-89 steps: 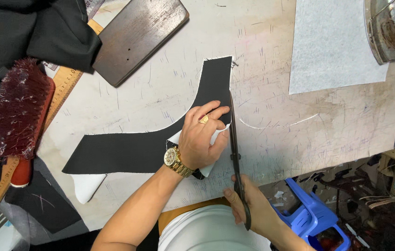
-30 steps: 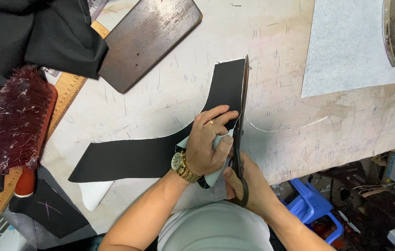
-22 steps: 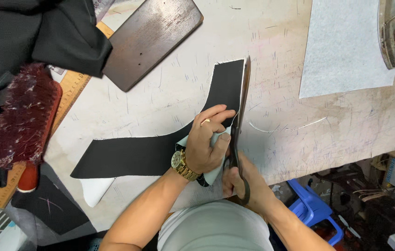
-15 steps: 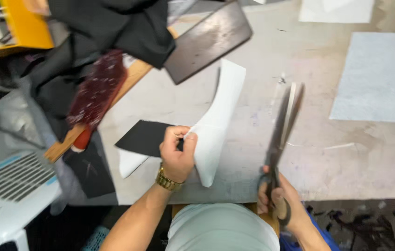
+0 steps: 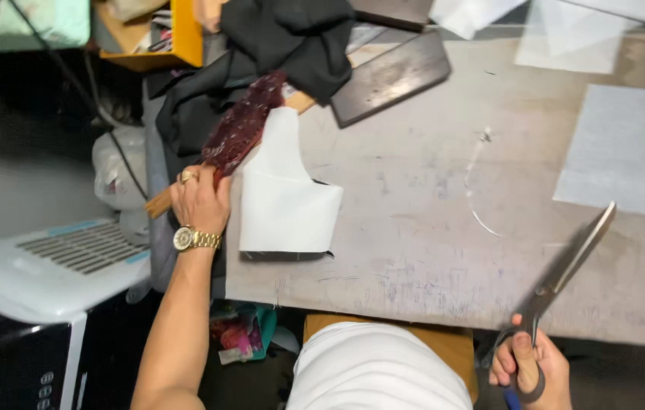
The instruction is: The person irons pieces of black and white fabric on a workbench, aligns a white template over the black material, and then uses large shears to cut out a garment piece.
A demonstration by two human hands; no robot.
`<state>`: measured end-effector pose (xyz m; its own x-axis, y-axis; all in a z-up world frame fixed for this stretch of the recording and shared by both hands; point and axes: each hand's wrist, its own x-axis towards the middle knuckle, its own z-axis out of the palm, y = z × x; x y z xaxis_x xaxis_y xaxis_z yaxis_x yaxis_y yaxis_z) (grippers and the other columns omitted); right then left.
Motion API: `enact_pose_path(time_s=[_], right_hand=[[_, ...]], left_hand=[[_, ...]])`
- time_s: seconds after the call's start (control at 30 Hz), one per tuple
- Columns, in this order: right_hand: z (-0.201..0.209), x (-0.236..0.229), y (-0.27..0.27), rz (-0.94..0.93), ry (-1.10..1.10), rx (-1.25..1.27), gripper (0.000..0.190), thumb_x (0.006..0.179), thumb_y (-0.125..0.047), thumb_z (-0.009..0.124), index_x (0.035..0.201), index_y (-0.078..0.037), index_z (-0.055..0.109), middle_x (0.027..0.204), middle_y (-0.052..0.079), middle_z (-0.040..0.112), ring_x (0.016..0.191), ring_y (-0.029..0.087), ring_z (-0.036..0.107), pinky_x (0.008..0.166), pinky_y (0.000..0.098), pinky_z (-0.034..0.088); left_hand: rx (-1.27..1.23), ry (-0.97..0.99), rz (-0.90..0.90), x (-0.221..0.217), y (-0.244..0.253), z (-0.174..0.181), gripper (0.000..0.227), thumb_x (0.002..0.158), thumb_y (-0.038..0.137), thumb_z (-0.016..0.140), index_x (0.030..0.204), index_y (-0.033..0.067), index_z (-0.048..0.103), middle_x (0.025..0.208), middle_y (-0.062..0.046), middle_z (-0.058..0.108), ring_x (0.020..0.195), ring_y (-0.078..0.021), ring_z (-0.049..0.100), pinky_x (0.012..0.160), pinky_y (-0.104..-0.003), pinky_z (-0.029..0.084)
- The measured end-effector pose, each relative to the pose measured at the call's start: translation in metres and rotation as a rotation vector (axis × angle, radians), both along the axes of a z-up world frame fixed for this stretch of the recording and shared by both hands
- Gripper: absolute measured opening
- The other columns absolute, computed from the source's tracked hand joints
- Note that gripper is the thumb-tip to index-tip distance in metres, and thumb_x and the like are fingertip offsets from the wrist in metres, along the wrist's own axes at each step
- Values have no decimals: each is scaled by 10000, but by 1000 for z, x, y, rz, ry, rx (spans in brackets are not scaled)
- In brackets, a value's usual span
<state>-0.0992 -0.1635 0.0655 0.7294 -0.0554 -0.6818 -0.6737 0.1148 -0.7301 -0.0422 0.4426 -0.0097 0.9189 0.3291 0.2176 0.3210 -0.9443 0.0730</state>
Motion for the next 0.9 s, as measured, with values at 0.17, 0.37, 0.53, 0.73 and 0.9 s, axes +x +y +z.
enact_pose_path(time_s=[0.17,0.37,0.53,0.73,0.9], right_hand=[[26,-10,-30,-68,52,-76,438,1041,-314,511,1337,8,499,609,102,310,433,239,345,404,435,378],[30,-6,-67,-115,-107,-113,497,1055,-439,506,1292,-3,474,607,87,327,448,225,376,404,410,417],[57,-2,-88,-2,-164,-112,582,996,-459,535,1305,34,508,573,75,375,428,200,394,402,391,409],[66,-50,-172,-105,-178,-203,542,1046,-390,518,1390,27,466,588,113,323,434,249,383,413,424,423],[83,-91,-214,-205,-276,-303,548,1060,-428,509,1395,-5,413,623,108,313,465,228,353,448,409,383]], left_hand=[[196,-209,-137,-6,-26,44,137,1086,86,613,1073,-17,703,808,-164,633,686,-363,606,590,-465,458],[-569,-128,-221,19,-148,101,309,1086,251,484,1128,-4,654,760,-65,669,497,-138,542,399,-271,450],[-790,130,-319,126,-240,77,308,1035,318,508,841,92,590,616,-63,508,584,-251,414,629,-400,393],[-908,847,-915,-9,-404,89,399,1036,384,407,793,101,551,637,-139,589,546,-291,512,562,-459,410],[-772,848,-1110,-28,-474,98,376,969,475,473,932,177,698,723,-75,704,666,-321,673,592,-461,502]])
